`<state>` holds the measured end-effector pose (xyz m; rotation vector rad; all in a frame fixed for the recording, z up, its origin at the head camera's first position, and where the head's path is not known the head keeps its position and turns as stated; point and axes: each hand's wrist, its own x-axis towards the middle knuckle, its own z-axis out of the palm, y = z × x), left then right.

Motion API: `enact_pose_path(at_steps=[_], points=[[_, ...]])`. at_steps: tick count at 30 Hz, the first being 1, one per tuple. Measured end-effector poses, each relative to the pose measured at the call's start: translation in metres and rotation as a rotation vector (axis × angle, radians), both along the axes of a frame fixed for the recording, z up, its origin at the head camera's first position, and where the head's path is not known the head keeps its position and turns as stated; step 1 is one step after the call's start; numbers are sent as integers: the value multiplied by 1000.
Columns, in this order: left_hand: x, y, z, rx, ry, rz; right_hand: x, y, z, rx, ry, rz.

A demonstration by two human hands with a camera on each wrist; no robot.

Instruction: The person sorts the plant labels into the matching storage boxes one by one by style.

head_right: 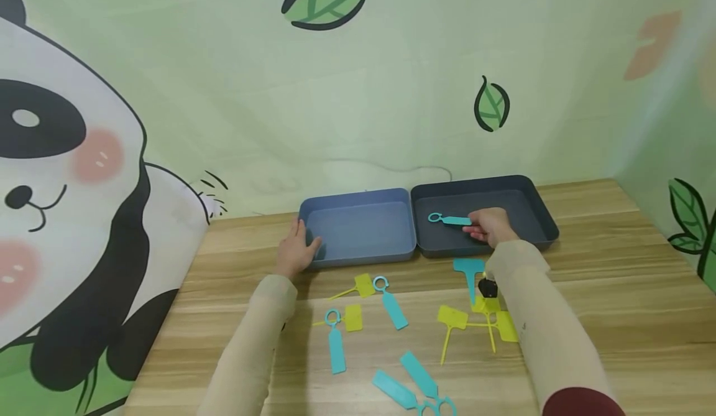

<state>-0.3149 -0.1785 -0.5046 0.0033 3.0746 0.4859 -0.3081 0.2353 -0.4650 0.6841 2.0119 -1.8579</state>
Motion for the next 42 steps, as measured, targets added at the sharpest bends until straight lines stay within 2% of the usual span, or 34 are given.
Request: enact_pose_path(at_steps=[6,10,16,24,32,35,42], points=[[-1,1,0,-2,-4,4,-5,-2,-7,77,12,28],[0,2,1,-1,-8,11,-6,-2,-10,79,9,18],[0,2,0,-5,-11,9,-2,1,-6,-29,-1,-64],[2,3,2,19,-4,15,5,3,6,-151,-21,-72],[2,2,2,12,-6,11,6,11,11,-248,-51,-101],[2,2,2,15,-1,12,6,14,12,-257,-24,-75],[2,2,0,9,10,14,10,23,11,-288,45,49]])
